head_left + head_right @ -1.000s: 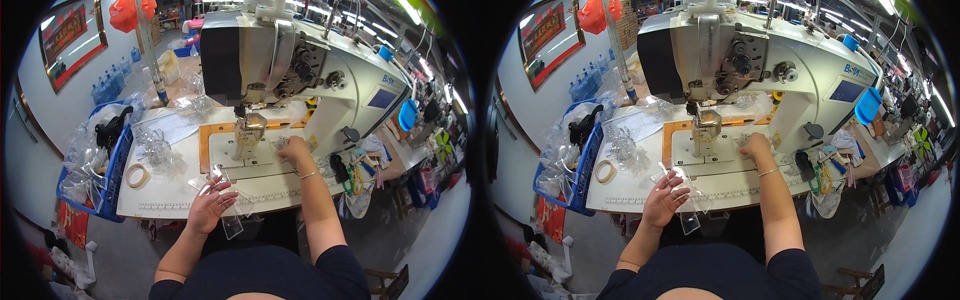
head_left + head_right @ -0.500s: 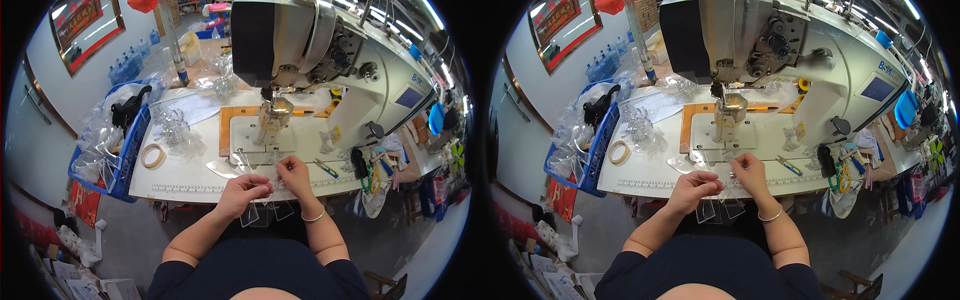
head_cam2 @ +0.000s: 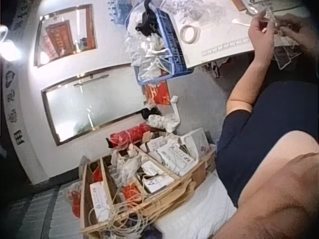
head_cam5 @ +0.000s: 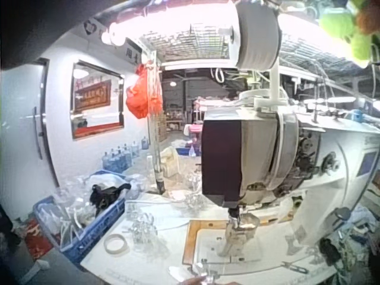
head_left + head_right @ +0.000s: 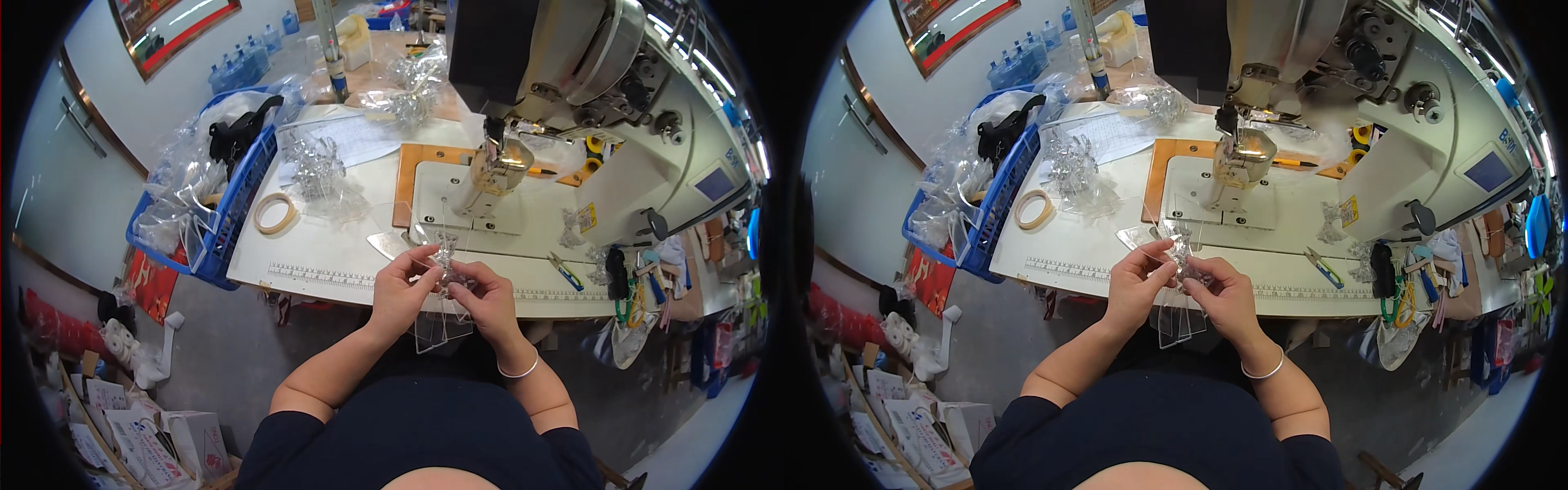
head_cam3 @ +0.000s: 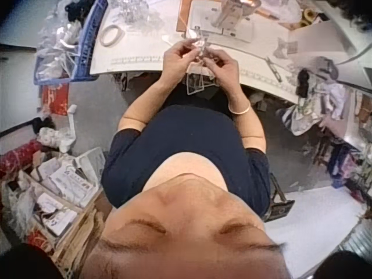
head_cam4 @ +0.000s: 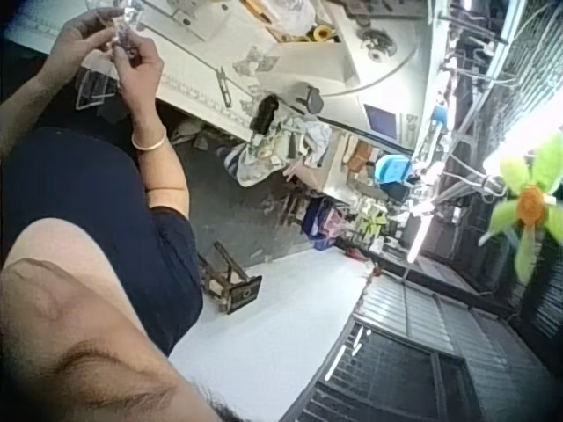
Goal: The person assembles small clear plastic pieces with silver tinsel-like material, then sews them together using a sewing machine. They repeat this process multiple times, handling the pieces by hand and using scissors to trim threads.
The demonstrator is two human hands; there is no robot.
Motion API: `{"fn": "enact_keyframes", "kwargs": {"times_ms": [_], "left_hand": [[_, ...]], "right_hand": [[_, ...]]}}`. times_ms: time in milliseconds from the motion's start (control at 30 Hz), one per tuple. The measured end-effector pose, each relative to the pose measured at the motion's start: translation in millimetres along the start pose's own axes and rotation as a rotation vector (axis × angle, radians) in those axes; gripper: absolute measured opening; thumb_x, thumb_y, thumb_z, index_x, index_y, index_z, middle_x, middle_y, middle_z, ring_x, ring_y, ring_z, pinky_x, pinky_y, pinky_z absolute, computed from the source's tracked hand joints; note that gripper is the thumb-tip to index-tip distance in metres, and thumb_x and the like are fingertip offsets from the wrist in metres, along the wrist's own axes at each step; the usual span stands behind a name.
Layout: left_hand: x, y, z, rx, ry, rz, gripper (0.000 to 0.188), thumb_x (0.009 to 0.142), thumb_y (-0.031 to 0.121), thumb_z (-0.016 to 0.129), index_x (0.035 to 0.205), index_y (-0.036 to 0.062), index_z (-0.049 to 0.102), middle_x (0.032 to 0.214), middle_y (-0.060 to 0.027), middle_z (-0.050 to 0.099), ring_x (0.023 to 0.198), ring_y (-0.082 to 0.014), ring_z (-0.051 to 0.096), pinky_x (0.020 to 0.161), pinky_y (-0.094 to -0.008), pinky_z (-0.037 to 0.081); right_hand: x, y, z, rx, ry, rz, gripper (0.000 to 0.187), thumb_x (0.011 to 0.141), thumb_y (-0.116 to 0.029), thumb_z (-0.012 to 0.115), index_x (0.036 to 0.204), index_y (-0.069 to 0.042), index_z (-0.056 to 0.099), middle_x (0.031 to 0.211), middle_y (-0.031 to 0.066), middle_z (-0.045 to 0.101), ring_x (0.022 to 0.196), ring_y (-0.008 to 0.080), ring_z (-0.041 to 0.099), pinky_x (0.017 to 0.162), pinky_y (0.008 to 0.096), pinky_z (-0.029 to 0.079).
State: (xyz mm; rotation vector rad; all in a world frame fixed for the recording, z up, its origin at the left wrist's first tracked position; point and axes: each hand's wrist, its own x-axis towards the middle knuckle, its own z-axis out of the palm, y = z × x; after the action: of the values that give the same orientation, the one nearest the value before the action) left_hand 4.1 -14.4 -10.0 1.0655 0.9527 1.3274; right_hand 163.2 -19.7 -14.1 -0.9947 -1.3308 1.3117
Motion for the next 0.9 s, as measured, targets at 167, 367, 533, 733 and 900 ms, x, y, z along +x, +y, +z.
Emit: {"fn": "enact_keyframes", "kwargs": {"times_ms": [167, 367, 533, 733, 900], "left_hand": [[-1, 1, 2, -0.073, 0.057, -0.028, 0.028, 0.084, 0.003, 0.063, 0.111, -0.0038, 0.056, 0.085, -0.0061, 0.061, 0.074, -0.0105, 0.059, 0.07, -0.0234, 0.051], [-3, 1, 3, -0.065, 0.085, -0.008, 0.026, 0.083, 0.002, 0.064, 0.107, -0.0036, 0.056, 0.084, -0.0077, 0.062, 0.073, -0.012, 0.061, 0.069, -0.0238, 0.052], [-1, 0, 4, -0.075, 0.093, -0.003, 0.026, 0.083, 0.002, 0.065, 0.107, -0.0041, 0.056, 0.082, -0.0068, 0.062, 0.073, -0.0109, 0.062, 0.068, -0.0228, 0.053], [0, 0, 5, -0.019, 0.092, 0.014, 0.026, 0.082, 0.004, 0.066, 0.106, -0.0029, 0.058, 0.082, -0.0057, 0.063, 0.074, -0.0095, 0.062, 0.067, -0.0212, 0.051], [2, -2, 4, -0.027, 0.069, 0.017, 0.027, 0.082, 0.003, 0.066, 0.107, -0.003, 0.058, 0.082, -0.0058, 0.064, 0.074, -0.0096, 0.062, 0.067, -0.0214, 0.051]], "right_hand": [[0, 9, 6, 0.239, 0.032, -0.029, 0.027, 0.082, 0.005, 0.062, 0.109, 0.002, 0.061, 0.1, 0.0071, 0.063, 0.088, 0.0115, 0.061, 0.078, 0.0243, 0.05], [2, 10, 5, 0.211, 0.02, 0.004, 0.028, 0.081, 0.008, 0.061, 0.109, 0.003, 0.06, 0.1, 0.0075, 0.062, 0.09, 0.0144, 0.061, 0.084, 0.0283, 0.051], [2, 12, 6, 0.261, 0.022, -0.025, 0.025, 0.083, 0.007, 0.061, 0.107, 0.002, 0.061, 0.099, 0.0078, 0.064, 0.089, 0.0131, 0.062, 0.08, 0.0247, 0.051], [2, 13, 6, 0.38, 0.041, 0.007, 0.025, 0.082, 0.009, 0.06, 0.106, 0.004, 0.061, 0.1, 0.0106, 0.064, 0.091, 0.0158, 0.062, 0.084, 0.0287, 0.053], [3, 14, 5, 0.442, 0.054, 0.028, 0.025, 0.082, 0.009, 0.061, 0.106, 0.005, 0.061, 0.1, 0.0112, 0.064, 0.091, 0.0176, 0.063, 0.084, 0.0313, 0.054]]}}
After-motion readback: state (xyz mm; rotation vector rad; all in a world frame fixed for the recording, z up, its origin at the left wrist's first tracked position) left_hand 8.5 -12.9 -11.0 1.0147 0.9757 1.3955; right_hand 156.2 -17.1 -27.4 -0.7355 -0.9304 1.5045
